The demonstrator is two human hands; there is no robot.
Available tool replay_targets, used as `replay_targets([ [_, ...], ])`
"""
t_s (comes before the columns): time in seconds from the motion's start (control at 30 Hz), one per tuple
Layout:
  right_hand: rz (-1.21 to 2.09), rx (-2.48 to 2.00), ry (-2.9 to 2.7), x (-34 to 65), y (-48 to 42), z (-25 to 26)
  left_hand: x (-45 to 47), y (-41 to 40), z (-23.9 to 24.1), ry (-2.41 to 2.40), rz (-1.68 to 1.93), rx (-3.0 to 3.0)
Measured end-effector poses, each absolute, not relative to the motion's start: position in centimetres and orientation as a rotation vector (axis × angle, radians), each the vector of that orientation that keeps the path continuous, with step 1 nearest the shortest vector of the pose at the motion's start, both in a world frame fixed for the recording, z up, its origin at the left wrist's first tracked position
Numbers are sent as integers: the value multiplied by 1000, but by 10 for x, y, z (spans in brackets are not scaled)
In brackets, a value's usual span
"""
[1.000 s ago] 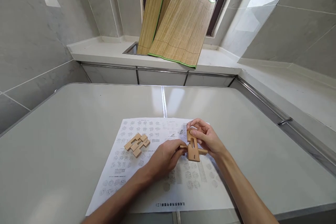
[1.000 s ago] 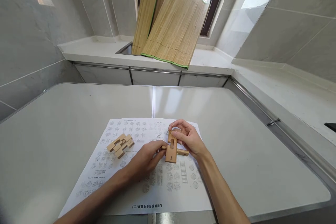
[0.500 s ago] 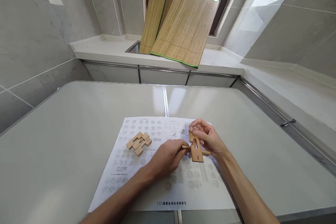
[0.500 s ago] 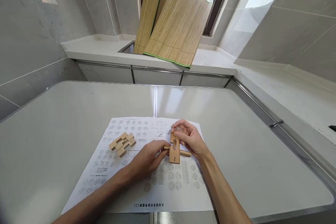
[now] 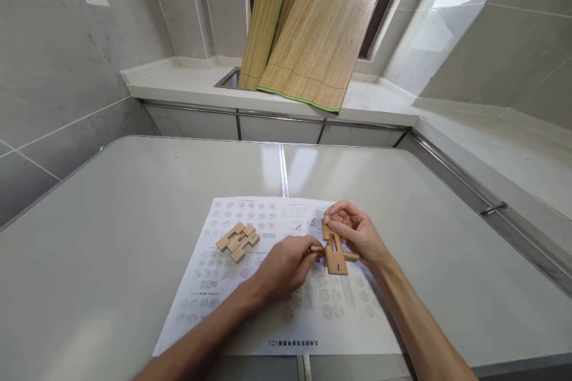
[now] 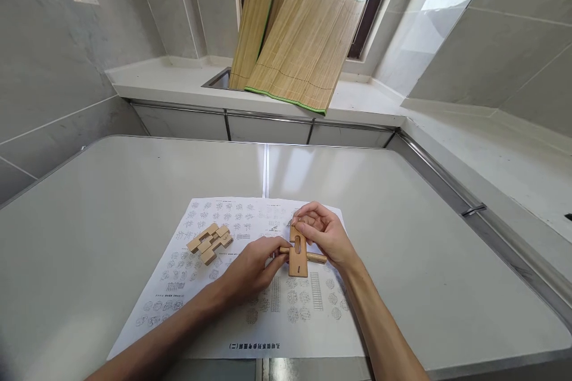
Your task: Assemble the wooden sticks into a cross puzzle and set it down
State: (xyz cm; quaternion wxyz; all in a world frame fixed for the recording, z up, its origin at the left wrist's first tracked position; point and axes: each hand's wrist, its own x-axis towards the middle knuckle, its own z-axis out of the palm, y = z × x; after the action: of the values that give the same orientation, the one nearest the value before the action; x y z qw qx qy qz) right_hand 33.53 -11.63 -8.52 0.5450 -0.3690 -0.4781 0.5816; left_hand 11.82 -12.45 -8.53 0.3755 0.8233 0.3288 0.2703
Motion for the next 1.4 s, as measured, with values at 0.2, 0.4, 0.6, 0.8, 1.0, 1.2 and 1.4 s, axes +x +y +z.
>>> replay_targets([
  [0.2,1334,-938,-1136,336,-116,-84,118,-125,-90,833,715,2124],
  [0.4,1297,-1007,-1158,334,-117,-83,118,-125,-95,845,746,2189],
  [0.6,1270,-1015,-1168,334,-117,-85,118,-127,-95,852,785,2250],
  [0.8,1280,-1007,-1162,335,-116,-85,119,-127,-97,852,822,2240],
  [1.0,1322,-1039,-1268,339,-115,-87,118,-128,-96,882,836,2222],
  [1.2,1405,-1103,-1322,340,-113,-89,118,-127,-98,923,793,2224],
  [1.4,1318,-1183,-1278,338,-113,-87,118,-127,-98,911,792,2228],
])
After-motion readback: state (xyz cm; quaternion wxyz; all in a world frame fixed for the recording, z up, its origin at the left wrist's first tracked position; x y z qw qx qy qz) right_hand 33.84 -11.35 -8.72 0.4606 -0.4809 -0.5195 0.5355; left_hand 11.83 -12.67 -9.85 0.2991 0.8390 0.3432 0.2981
